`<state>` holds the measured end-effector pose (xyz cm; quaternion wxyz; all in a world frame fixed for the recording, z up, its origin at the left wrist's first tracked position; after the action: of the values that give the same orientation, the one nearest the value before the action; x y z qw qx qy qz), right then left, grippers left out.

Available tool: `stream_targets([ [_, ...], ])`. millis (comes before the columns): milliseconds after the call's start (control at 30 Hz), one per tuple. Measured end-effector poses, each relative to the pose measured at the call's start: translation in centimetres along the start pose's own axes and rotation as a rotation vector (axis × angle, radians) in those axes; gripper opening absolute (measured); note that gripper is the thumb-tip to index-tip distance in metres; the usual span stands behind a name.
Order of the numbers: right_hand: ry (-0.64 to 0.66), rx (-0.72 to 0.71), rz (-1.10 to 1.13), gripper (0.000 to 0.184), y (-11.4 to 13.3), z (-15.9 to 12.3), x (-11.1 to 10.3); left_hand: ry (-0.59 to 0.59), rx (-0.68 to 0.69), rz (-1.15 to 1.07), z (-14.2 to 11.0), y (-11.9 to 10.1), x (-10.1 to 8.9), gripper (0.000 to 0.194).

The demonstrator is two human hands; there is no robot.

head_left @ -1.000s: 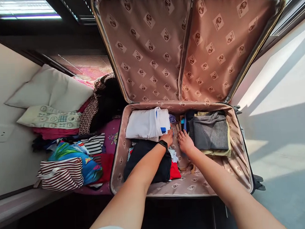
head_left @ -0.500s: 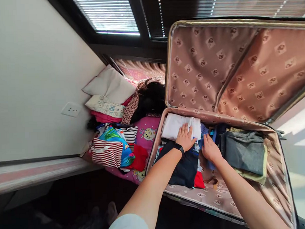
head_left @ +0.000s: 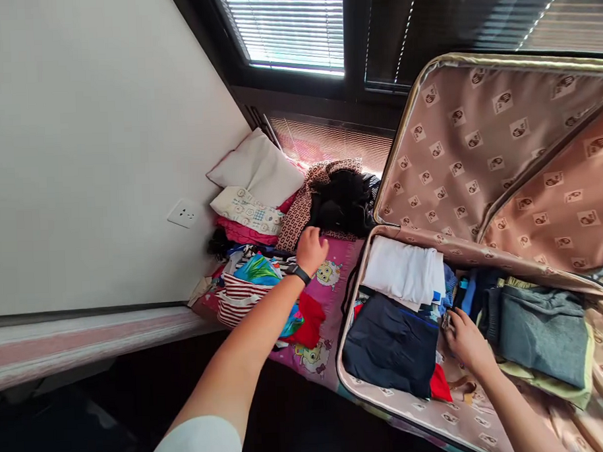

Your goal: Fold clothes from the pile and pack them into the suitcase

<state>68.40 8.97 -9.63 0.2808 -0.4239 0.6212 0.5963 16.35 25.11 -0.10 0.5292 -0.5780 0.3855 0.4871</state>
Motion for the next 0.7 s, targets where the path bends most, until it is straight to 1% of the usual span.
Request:
stream_targets([
  [33, -0.015, 0.013, 0.032, 0.05, 0.8, -1.0, 0.1, 0.047, -0.061, 0.073, 1.1, 2.5, 0.4, 0.05],
  [67, -0.023, 0.024, 0.066, 0.049, 1.7, -1.8, 0.2, 0.104, -0.101, 0.136, 1.9, 4.5, 0.9, 0.057],
  [100, -0.025, 0.034, 0.101, 0.048, 2.8, -2.5, 0.4, 0.168, -0.132, 0.186, 2.5, 6.0, 1.5, 0.064],
  [133, -0.029, 0.047, 0.134, 0.048, 3.9, -2.9, 0.6, 0.23, -0.159, 0.224, 3.0, 7.1, 2.2, 0.071],
  [200, -0.032, 0.079, 0.186, 0.047, 6.3, -3.2, 0.8, 0.349, -0.203, 0.269, 3.5, 8.3, 3.2, 0.076],
  [267, -0.029, 0.084, 0.22, 0.046, 8.9, -3.0, 0.7, 0.445, -0.207, 0.277, 4.0, 8.6, 3.6, 0.071],
  [300, -0.026, 0.072, 0.231, 0.045, 10.4, -2.8, 0.6, 0.484, -0.191, 0.27, 4.2, 8.8, 3.4, 0.065],
  [367, -0.013, 0.022, 0.258, 0.044, 13.6, -2.4, 0.2, 0.547, -0.146, 0.244, 4.5, 9.8, 2.3, 0.049],
  [400, -0.008, -0.007, 0.277, 0.042, 15.4, -2.2, 0.1, 0.563, -0.128, 0.228, 4.4, 10.8, 1.4, 0.043],
  [467, 0.007, -0.073, 0.331, 0.039, 19.5, -2.2, 0.1, 0.526, -0.125, 0.208, 3.1, 13.5, -0.9, 0.039],
  [500, 0.024, -0.117, 0.367, 0.037, 21.8, -2.2, 0.3, 0.461, -0.137, 0.2, 1.8, 15.1, -2.1, 0.041],
  [533, 0.048, -0.167, 0.407, 0.036, 24.3, -2.2, 0.7, 0.366, -0.174, 0.206, 0.1, 16.9, -3.4, 0.042],
  [600, 0.13, -0.274, 0.481, 0.036, 29.4, -2.1, 2.0, 0.181, -0.299, 0.221, -4.6, 20.1, -5.3, 0.049],
  [633, 0.183, -0.316, 0.508, 0.038, 32.0, -1.8, 3.0, 0.098, -0.37, 0.203, -7.3, 21.3, -5.8, 0.053],
  [700, 0.29, -0.349, 0.546, 0.046, 36.8, -0.6, 5.3, -0.055, -0.528, 0.124, -12.8, 22.9, -6.0, 0.056],
])
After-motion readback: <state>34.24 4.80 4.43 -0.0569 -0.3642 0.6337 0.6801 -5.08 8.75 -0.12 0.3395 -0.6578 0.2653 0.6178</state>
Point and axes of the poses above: each hand's wrist, its own z-axis towards the middle knuckle, its own x-axis out of the palm, y = z × x, the point moved 1 cm from there along z, towards the middle knuckle, and after that the axes turned 14 degrees about z, right-handed, at the moved point
